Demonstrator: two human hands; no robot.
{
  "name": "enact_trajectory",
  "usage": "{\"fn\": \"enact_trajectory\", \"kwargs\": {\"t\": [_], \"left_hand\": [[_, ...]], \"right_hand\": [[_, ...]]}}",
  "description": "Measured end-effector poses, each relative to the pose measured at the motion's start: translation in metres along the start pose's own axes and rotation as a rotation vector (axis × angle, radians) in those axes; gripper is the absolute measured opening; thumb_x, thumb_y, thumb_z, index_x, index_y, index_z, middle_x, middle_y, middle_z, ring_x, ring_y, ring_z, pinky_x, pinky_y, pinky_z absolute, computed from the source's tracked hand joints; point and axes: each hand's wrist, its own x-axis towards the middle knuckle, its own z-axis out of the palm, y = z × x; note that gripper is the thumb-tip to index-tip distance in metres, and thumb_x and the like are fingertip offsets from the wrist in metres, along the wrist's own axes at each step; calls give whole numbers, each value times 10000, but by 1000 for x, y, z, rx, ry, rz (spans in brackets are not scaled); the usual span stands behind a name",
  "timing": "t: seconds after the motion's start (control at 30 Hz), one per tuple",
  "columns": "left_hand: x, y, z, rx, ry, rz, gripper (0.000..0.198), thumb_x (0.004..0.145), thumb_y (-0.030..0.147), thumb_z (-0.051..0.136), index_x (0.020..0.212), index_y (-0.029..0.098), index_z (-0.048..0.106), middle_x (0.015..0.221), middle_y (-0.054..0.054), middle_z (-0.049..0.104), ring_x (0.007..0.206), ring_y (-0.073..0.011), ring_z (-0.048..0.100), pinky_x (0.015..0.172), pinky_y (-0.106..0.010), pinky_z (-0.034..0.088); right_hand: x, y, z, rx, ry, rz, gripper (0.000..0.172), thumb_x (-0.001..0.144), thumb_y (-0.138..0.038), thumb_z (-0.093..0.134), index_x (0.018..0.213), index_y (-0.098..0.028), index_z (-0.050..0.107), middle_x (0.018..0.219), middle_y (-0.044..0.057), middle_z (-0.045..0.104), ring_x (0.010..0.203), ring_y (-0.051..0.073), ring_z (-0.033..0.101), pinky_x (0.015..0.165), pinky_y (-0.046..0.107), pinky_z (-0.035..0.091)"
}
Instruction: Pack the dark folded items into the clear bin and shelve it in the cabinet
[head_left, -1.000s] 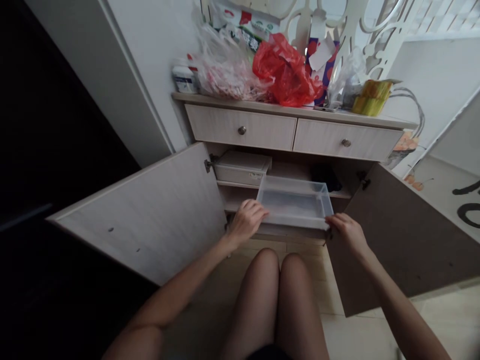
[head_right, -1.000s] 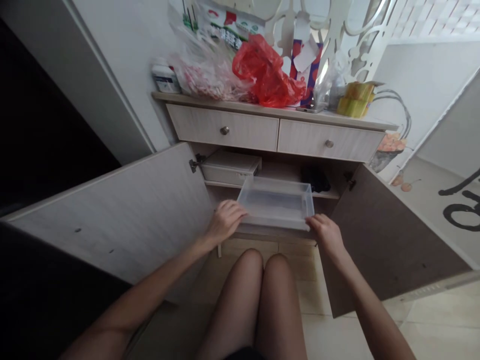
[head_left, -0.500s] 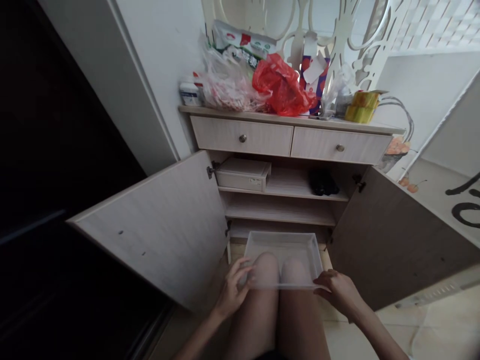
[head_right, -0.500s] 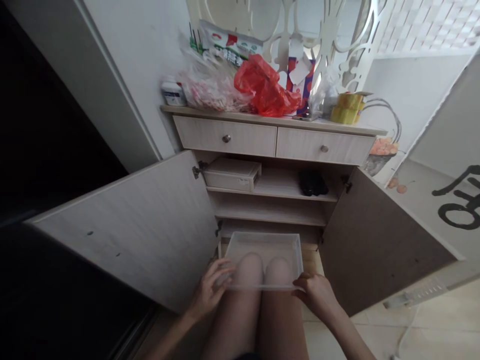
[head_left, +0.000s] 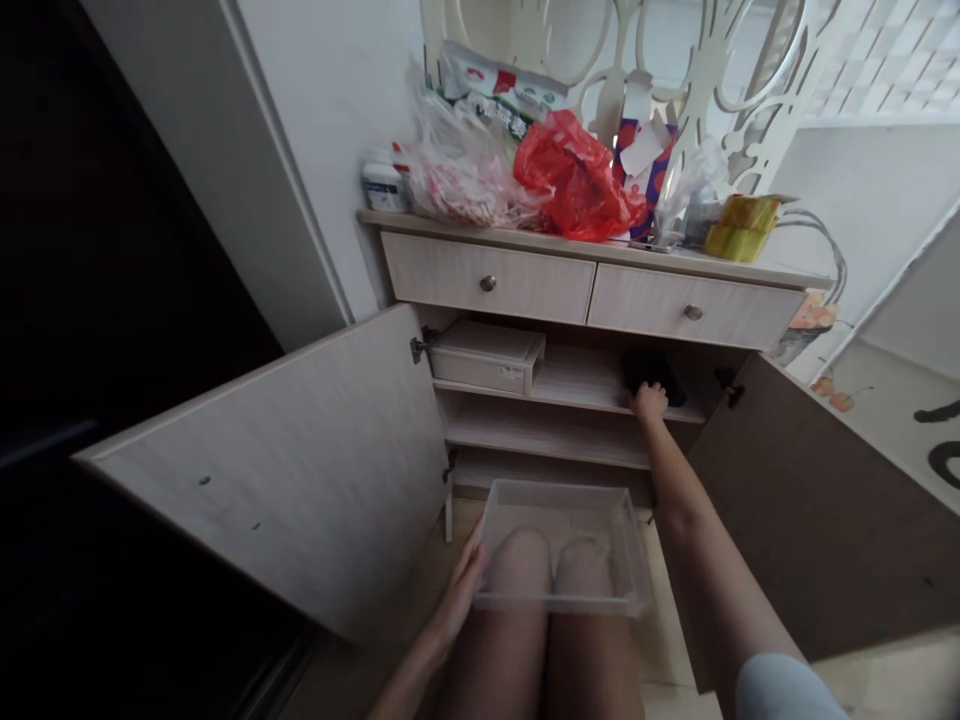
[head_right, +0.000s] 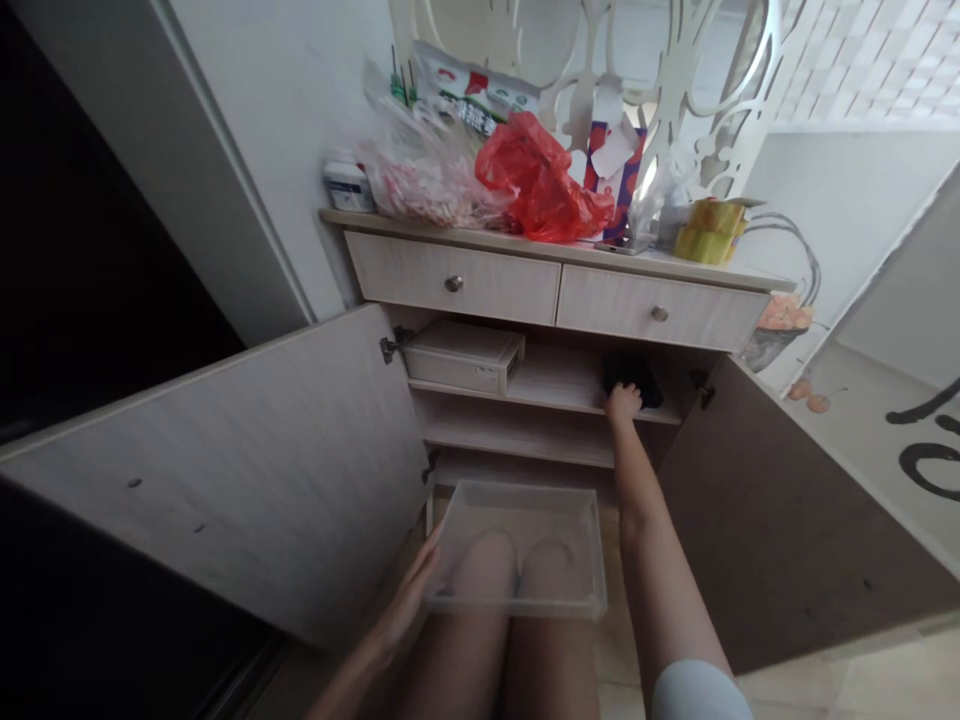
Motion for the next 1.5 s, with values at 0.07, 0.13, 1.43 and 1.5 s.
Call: {"fn": "enact_trajectory", "kwargs": {"t": [0.07, 0.13, 1.43, 1.5], "left_hand": [[0, -2, -3, -22, -25, -26, 822, 807, 825, 382, 1415, 310, 582, 1495, -94, 540, 1400, -361, 477, 1090, -545, 460], [0, -1, -5, -58, -44, -23, 864, 781, 845, 418, 1443, 306, 553, 1536, -85, 492, 1450, -358, 406, 1136, -539, 413], [-1, 4, 4, -241, -78, -126, 1035, 747, 839, 543, 1573, 247, 345, 1677, -89, 201, 1415, -385, 436, 1106, -456, 434], [0, 4, 3, -225, -68, -138, 1018, 755, 832, 541, 1571, 254, 349, 1675, -86, 216, 1347, -374, 512, 1090, -445, 448]], "right_hand": [[7, -6, 11, 31, 10, 16, 432, 975, -287, 498, 1307, -43, 629, 1269, 337, 544, 1191, 382, 547, 936, 494, 455], [9, -8, 18, 72, 31, 37, 416, 963, -212, 465, 1328, -93, 626, 1275, 314, 545, 1171, 369, 559, 933, 510, 452], [-218, 31, -8, -221, -369, -769, 237, 844, -85, 594, 1043, -157, 701, 1079, 155, 693, 1053, 261, 629, 883, 320, 463], [-205, 27, -12, -208, -429, -827, 226, 823, -175, 692, 1049, -179, 713, 1088, 134, 700, 1072, 270, 625, 879, 318, 460]]}}
